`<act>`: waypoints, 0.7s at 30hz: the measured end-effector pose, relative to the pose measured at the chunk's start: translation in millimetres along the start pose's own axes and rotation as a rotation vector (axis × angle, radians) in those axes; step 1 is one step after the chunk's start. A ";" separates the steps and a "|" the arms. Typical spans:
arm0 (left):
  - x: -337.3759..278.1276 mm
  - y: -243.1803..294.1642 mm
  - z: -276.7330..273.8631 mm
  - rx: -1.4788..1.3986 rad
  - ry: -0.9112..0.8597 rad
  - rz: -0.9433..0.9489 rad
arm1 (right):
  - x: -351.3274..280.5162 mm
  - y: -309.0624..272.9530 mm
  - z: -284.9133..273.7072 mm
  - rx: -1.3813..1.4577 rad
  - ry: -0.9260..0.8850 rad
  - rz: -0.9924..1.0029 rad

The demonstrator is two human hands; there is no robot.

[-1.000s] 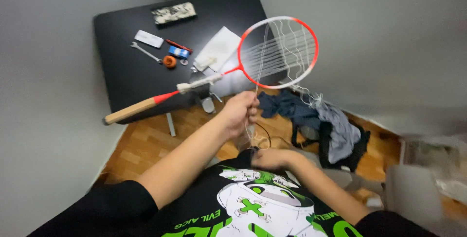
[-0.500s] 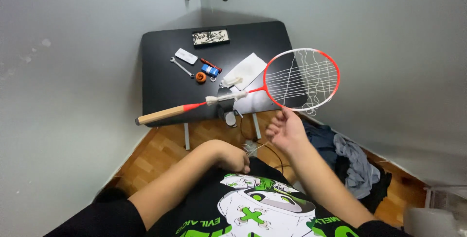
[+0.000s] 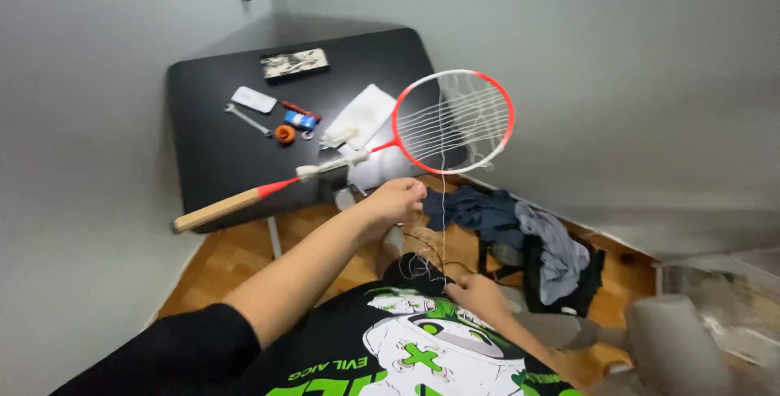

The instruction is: The person strings a badminton racket by hand, threading white string through the frame holes and weaving it across the existing grid. They pull the string tight, tie off the end, and trim the excess. The person then wraps orange grip tape around the racket handle.

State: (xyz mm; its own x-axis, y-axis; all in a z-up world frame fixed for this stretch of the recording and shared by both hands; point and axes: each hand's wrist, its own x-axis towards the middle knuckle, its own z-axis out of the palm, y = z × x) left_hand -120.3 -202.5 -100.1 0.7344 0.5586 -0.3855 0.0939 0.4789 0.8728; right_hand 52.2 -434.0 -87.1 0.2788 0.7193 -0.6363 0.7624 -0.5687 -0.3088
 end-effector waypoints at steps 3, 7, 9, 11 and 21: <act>8.9 24.5 32.6 -0.257 -0.003 -0.140 | -22.7 19.6 1.5 0.082 0.016 0.130; 23.6 59.2 63.0 -0.499 -0.044 -0.225 | -25.0 47.9 11.7 0.011 0.097 0.039; 33.8 42.6 67.5 -0.651 -0.059 -0.267 | -19.7 76.7 34.5 0.000 -0.012 0.021; 29.0 25.2 72.4 -0.637 -0.115 -0.305 | 9.9 126.6 69.2 0.086 0.024 0.087; -27.5 -38.1 78.1 0.664 -0.887 -0.224 | 28.6 13.4 -23.9 1.037 0.040 -0.106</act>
State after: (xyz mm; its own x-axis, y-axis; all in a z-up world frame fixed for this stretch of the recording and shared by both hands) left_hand -91.5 -289.0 -99.4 0.8490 -0.2990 -0.4357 0.4278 -0.0949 0.8989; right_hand 84.4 -411.4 -92.6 0.2735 0.7876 -0.5521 -0.0863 -0.5516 -0.8296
